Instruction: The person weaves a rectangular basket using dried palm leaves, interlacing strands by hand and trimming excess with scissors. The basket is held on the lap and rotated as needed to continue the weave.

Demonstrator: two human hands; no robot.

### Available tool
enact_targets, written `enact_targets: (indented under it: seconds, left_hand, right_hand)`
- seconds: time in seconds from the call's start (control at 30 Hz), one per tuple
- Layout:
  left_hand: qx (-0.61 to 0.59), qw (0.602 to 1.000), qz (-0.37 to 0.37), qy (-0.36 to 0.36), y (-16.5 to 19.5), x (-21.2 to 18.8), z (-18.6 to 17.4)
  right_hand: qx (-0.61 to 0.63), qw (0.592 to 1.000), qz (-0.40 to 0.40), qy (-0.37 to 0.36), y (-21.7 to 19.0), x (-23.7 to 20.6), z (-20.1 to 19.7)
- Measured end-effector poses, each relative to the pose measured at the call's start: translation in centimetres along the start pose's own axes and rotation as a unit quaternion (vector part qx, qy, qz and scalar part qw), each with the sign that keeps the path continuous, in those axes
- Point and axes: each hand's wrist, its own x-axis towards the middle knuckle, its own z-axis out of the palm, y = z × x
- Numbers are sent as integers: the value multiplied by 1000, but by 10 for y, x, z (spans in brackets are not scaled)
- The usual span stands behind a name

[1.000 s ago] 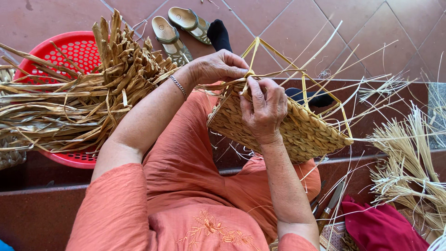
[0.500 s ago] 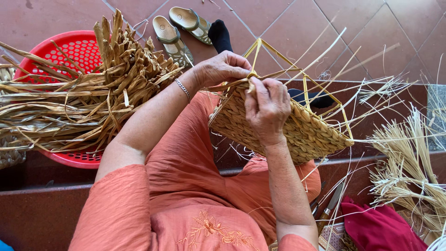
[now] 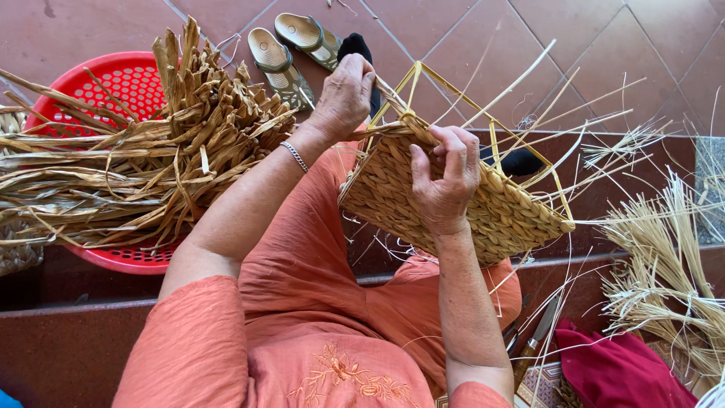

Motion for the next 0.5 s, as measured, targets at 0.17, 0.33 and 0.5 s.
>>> enact_targets:
  seconds: [0.17, 0.33, 0.5]
  left_hand:
    - [-556, 761, -328, -59, 18, 0, -10]
    - [-574, 748, -333, -20, 33, -6, -26]
    - [-359, 894, -187, -194, 27, -10, -34]
  right_hand:
    - [94, 992, 45, 77, 9, -16, -21]
    - [253, 928, 204, 181, 20, -36, -50]
    - [118, 967, 140, 178, 22, -42, -59]
